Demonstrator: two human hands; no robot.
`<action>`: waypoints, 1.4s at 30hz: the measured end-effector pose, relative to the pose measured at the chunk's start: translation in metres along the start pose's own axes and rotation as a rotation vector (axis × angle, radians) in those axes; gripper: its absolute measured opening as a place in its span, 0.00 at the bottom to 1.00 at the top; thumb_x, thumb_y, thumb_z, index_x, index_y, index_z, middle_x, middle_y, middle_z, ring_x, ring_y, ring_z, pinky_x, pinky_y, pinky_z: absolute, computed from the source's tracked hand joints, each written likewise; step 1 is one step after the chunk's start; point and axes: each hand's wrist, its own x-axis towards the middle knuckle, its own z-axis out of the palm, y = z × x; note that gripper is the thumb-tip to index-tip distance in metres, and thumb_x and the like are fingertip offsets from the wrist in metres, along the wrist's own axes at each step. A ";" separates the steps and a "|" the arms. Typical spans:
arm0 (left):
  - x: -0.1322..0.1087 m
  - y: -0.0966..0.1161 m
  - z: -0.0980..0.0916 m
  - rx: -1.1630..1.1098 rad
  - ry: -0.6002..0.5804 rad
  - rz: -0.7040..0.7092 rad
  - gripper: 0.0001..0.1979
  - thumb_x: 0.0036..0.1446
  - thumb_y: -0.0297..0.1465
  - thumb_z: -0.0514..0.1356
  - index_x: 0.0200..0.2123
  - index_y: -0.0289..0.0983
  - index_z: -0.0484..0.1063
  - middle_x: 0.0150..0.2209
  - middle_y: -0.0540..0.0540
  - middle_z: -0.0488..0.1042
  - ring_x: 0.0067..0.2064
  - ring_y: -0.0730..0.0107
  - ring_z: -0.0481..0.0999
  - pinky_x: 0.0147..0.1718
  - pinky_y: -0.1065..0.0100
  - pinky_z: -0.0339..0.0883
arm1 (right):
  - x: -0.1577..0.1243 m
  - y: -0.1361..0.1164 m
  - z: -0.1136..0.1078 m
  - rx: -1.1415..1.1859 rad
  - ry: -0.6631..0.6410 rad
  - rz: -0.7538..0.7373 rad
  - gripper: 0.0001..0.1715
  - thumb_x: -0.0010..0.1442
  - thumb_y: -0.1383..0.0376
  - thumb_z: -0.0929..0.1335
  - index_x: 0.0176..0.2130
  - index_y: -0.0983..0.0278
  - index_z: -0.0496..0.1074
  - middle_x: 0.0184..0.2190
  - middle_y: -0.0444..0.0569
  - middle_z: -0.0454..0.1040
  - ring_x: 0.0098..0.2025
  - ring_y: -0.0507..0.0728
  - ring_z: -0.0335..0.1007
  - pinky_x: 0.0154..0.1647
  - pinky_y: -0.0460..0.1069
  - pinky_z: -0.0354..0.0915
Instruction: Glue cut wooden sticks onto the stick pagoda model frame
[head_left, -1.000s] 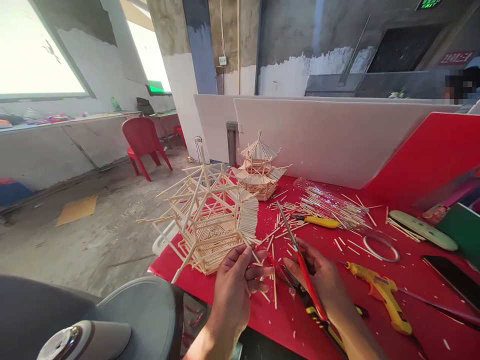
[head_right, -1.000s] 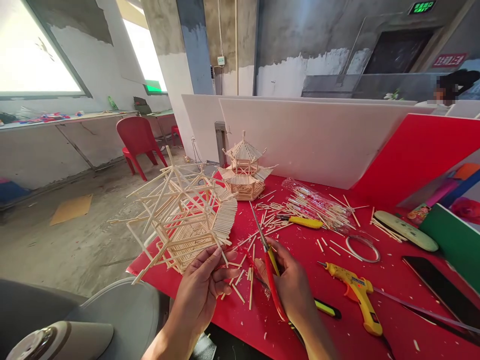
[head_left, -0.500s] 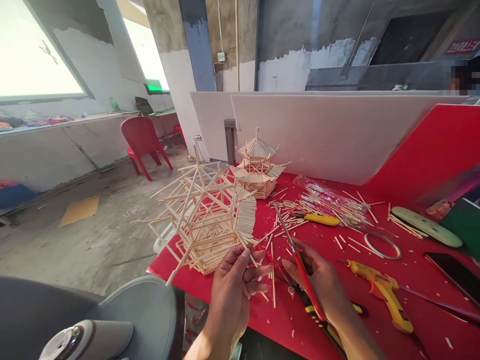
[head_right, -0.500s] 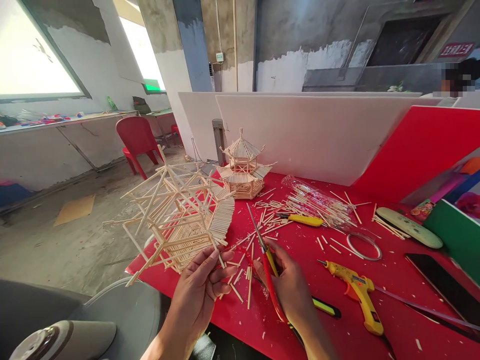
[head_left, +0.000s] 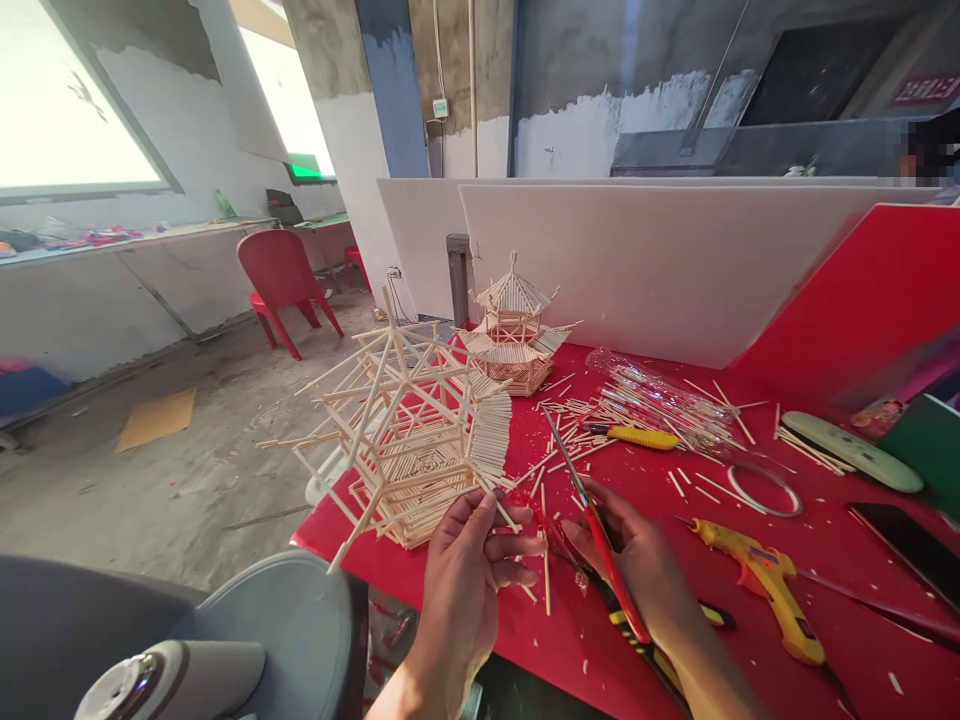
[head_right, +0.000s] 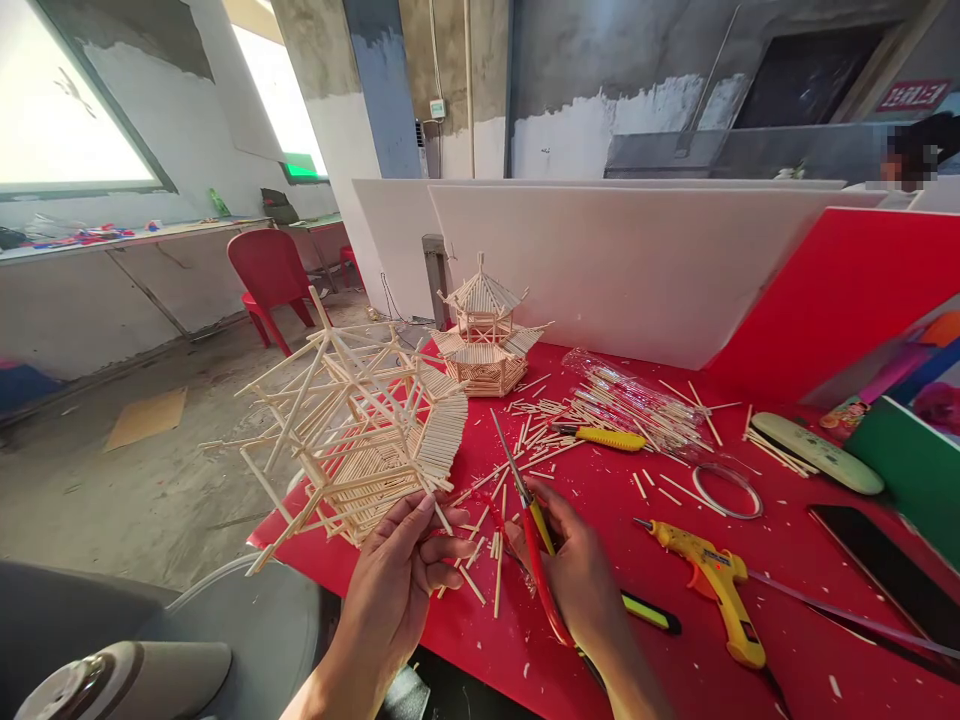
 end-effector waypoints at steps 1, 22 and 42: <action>0.000 0.000 0.000 0.003 -0.002 0.001 0.20 0.46 0.37 0.72 0.37 0.36 0.68 0.30 0.45 0.80 0.23 0.63 0.80 0.14 0.71 0.72 | 0.000 0.000 0.000 0.003 -0.001 0.005 0.40 0.47 0.55 0.78 0.58 0.58 0.69 0.33 0.44 0.77 0.34 0.55 0.73 0.38 0.49 0.74; 0.002 -0.001 -0.003 0.020 -0.026 0.031 0.19 0.47 0.39 0.71 0.35 0.35 0.68 0.24 0.47 0.77 0.18 0.66 0.77 0.13 0.72 0.67 | -0.004 -0.006 0.002 -0.126 0.028 -0.061 0.43 0.44 0.47 0.77 0.55 0.62 0.73 0.30 0.47 0.78 0.30 0.57 0.74 0.34 0.50 0.73; 0.003 -0.001 -0.001 0.011 -0.016 0.050 0.18 0.44 0.37 0.72 0.33 0.35 0.71 0.20 0.52 0.72 0.17 0.70 0.74 0.11 0.75 0.65 | -0.003 0.001 0.001 -0.166 0.011 -0.065 0.41 0.46 0.47 0.76 0.55 0.61 0.73 0.31 0.47 0.78 0.29 0.56 0.73 0.28 0.48 0.71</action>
